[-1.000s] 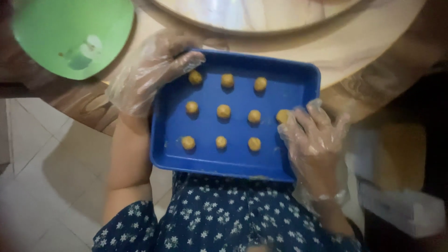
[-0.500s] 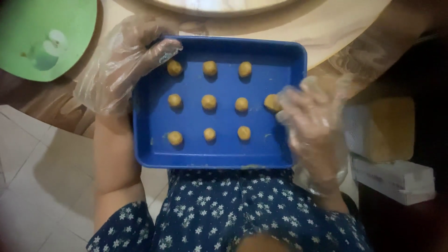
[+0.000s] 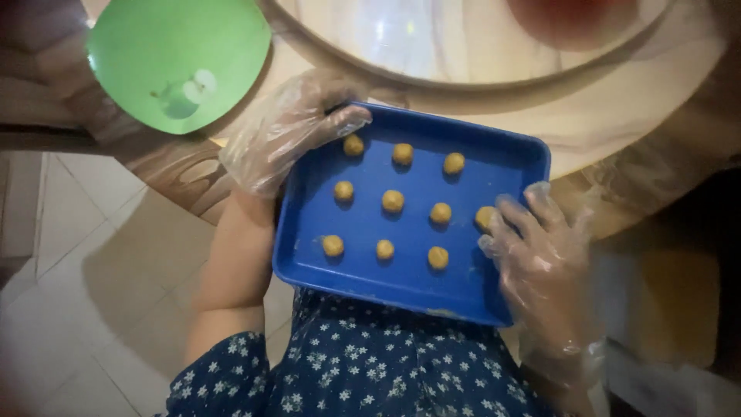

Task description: The person is portioning dough and rolling it into small balls before placing them in a baking tray.

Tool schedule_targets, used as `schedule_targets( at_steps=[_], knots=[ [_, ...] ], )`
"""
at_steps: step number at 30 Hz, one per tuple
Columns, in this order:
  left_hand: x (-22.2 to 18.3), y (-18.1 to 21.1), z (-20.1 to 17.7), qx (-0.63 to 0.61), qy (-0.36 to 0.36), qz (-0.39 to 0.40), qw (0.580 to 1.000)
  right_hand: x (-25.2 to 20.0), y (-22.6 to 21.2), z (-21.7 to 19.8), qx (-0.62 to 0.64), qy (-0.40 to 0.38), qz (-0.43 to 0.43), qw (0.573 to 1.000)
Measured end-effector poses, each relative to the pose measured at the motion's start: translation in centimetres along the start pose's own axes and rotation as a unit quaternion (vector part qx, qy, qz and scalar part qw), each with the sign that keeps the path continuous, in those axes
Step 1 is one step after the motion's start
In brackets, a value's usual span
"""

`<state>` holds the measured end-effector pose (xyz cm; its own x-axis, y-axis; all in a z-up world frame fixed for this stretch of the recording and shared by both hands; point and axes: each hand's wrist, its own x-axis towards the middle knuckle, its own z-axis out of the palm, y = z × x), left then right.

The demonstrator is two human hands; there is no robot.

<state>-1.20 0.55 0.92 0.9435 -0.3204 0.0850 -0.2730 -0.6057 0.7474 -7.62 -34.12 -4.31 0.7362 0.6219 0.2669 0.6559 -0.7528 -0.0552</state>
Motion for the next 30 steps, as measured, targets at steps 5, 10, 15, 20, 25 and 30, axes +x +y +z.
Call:
schedule_targets(
  at_steps=[5, 10, 15, 20, 25, 30],
  knots=[
    [-1.1, 0.3, 0.4, -0.028, 0.06, 0.034, 0.997, 1.6, -2.0, -1.3, -0.024, 0.034, 0.081, 0.996],
    [-0.5, -0.4, 0.6, -0.023, 0.041, 0.002, 0.999, 2.4, -2.0, -0.1, -0.028, -0.016, 0.087, 0.996],
    [0.0, -0.7, 0.3, -0.017, 0.012, 0.009, 1.0, 3.0, -1.9, -0.3, 0.049, -0.036, 0.104, 0.993],
    [-0.5, -0.8, 0.7, -0.013, 0.04, -0.043, 0.998, 3.6, -1.8, -0.4, 0.112, -0.023, 0.121, 0.986],
    [-0.4, -0.5, 0.5, -0.013, 0.028, -0.012, 0.999, 3.6, -1.5, 0.4, 0.113, -0.023, 0.138, 0.984],
    [-0.4, -0.5, 0.4, -0.014, 0.024, -0.005, 1.0, 3.3, -1.6, 0.0, 0.118, 0.009, 0.119, 0.986]
  ],
)
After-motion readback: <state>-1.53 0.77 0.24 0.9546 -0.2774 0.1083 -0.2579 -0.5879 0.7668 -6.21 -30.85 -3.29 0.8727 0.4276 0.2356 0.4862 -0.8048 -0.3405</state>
